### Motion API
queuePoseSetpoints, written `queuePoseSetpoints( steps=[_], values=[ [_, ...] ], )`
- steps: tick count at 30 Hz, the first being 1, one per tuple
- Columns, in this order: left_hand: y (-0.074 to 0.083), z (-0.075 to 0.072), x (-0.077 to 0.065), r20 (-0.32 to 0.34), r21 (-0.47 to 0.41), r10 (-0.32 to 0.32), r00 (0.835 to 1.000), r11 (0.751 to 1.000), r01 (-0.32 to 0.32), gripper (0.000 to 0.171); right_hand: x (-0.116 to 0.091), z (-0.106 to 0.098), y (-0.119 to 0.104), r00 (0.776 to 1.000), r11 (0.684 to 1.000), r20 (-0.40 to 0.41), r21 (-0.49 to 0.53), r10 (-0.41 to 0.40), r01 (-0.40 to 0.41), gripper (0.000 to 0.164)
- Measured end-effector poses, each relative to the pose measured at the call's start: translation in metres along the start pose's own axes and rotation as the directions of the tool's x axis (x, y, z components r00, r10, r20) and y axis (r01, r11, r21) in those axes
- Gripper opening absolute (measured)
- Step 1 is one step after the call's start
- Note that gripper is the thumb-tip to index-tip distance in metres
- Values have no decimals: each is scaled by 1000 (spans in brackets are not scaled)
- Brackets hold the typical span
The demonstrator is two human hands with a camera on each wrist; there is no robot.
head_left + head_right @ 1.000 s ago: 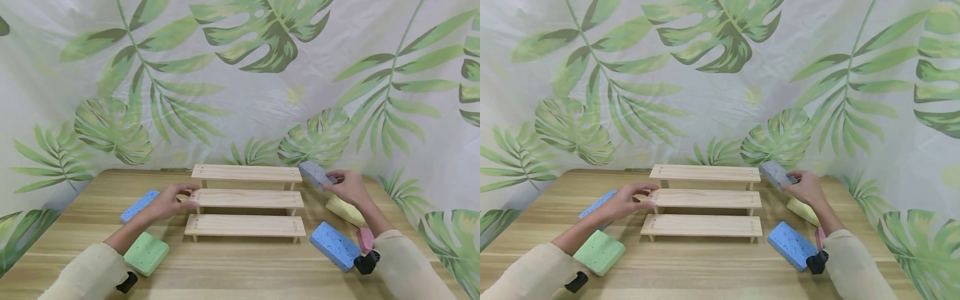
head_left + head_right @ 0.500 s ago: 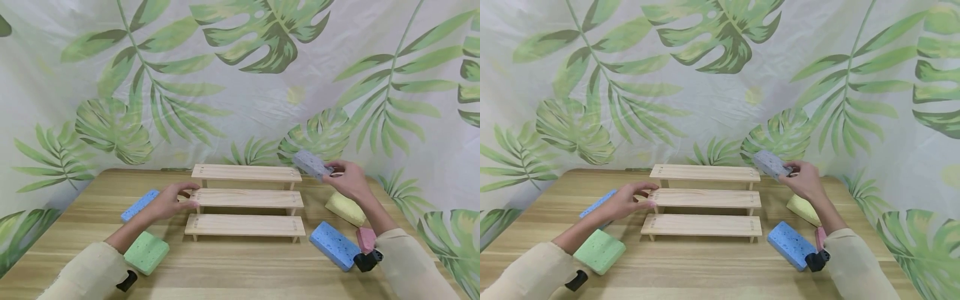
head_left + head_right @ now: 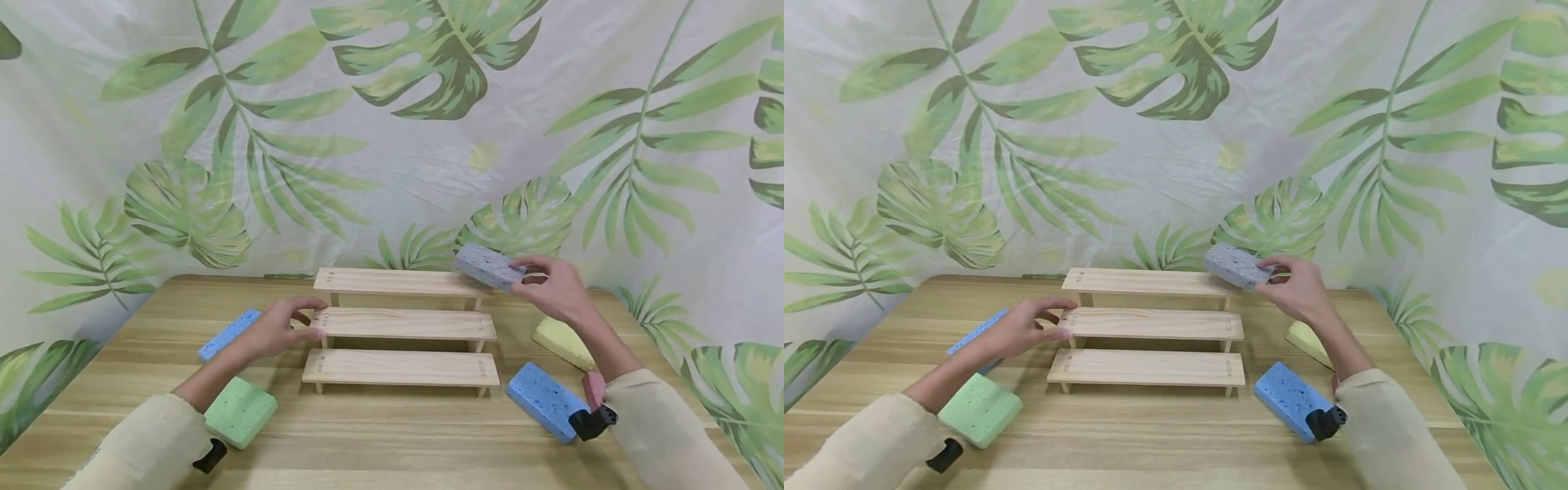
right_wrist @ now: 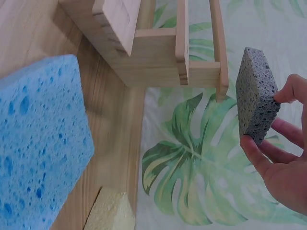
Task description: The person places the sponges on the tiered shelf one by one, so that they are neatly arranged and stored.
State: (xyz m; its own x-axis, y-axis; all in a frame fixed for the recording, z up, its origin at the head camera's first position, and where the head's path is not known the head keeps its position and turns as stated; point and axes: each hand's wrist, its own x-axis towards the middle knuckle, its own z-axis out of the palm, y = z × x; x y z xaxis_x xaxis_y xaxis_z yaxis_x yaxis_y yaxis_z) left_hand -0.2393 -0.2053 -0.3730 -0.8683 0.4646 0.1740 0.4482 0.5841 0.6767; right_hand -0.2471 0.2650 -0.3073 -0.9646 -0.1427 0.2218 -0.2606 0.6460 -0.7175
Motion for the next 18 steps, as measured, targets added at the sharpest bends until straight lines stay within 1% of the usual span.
queuePoseSetpoints(
  steps=[8, 18],
  values=[
    [3, 0, 0, 5, 3, -17, 1000, 1000, 17, 49, 7, 16, -13, 993, 990, 41, 92, -108, 104, 40],
    [6, -1, 0, 5, 6, -15, 1000, 1000, 15, 48, 23, 37, -25, 974, 971, 102, 152, -200, 183, 41]
  ],
)
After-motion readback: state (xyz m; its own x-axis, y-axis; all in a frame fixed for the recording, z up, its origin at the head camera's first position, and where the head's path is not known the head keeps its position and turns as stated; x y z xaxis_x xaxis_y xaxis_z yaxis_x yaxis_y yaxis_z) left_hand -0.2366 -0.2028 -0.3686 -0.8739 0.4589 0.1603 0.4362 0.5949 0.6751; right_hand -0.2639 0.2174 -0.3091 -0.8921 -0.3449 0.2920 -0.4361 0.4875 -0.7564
